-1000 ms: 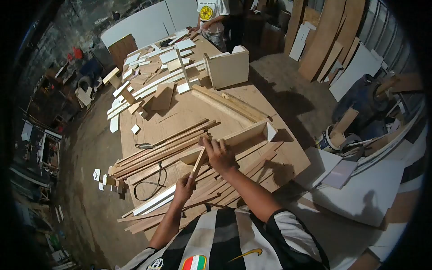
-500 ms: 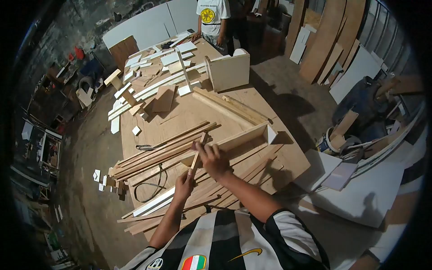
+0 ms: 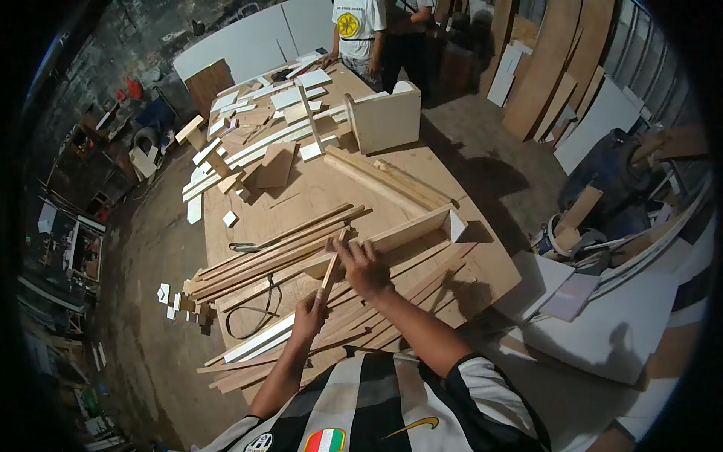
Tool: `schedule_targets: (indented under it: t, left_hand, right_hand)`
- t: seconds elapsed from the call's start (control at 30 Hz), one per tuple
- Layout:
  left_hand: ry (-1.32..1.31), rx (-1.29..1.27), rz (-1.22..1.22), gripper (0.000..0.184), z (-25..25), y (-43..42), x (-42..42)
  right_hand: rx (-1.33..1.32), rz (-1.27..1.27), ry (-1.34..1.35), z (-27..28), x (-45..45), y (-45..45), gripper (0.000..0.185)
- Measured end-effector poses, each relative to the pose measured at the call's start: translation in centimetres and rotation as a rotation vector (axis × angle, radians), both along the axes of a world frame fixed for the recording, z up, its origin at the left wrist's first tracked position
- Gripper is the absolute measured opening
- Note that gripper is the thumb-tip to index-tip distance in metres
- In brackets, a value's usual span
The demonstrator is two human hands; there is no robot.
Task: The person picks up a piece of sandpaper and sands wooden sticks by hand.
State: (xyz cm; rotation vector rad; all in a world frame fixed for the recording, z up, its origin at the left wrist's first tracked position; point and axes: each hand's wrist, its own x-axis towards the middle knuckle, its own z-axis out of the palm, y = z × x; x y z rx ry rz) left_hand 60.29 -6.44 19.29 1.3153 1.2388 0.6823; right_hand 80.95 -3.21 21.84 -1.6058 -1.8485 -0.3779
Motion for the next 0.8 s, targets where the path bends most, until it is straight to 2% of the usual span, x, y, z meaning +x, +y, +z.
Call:
schedule_targets:
  t: [0.1, 0.2, 0.37, 0.43, 0.5, 0.57, 0.6, 0.63, 0.7, 0.8]
  left_hand:
    - [0.031, 0.048, -0.015, 0.04, -0.7, 0.0, 0.2]
    - [0.031, 0.035, 0.007, 0.041, -1.1, 0.5, 0.2]
    - [0.113, 0.051, -0.01, 0.042, -1.6, 0.4, -0.6]
    - [0.067, 0.066, -0.026, 0.048, -1.8, 0.6, 0.2]
    - [0.019, 0.067, -0.003, 0.05, -1.4, 0.5, 0.8]
    - [-0.029, 0.069, 0.017, 0.052, -0.7, 0.5, 1.1]
    - [-0.004, 0.062, 0.031, 0.055, -0.2, 0.5, 1.1]
    - [0.021, 0.055, 0.045, 0.057, 0.0, 0.6, 1.1]
    - [0.004, 0.091, 0.024, 0.054, -1.2, 1.2, 0.9]
    - [0.01, 0.082, -0.007, 0.05, -1.3, 1.0, 1.0]
  right_hand:
    - [-0.135, -0.124, 0.107, 1.3, 0.7, 0.9, 0.048]
    - [-0.056, 0.018, -0.015, 0.0, -1.3, -0.6, 0.048]
    - [-0.057, 0.12, -0.013, -0.4, -1.2, -1.1, 0.048]
    - [-0.065, -0.062, -0.004, 1.6, 0.0, 0.4, 0.049]
    - [-0.07, -0.065, 0.002, 1.4, -0.6, 0.0, 0.05]
    - [-0.052, 0.022, -0.138, -0.3, -2.6, -1.8, 0.052]
    - [0.111, 0.108, -0.171, -0.6, -2.9, -2.2, 0.051]
    - [0.113, 0.107, -0.173, -0.8, -2.7, -2.1, 0.051]
    - [-0.1, 0.104, -0.027, -0.8, -2.2, -1.9, 0.052]
    - [-0.059, -0.044, -0.02, 1.3, -0.5, -0.1, 0.047]
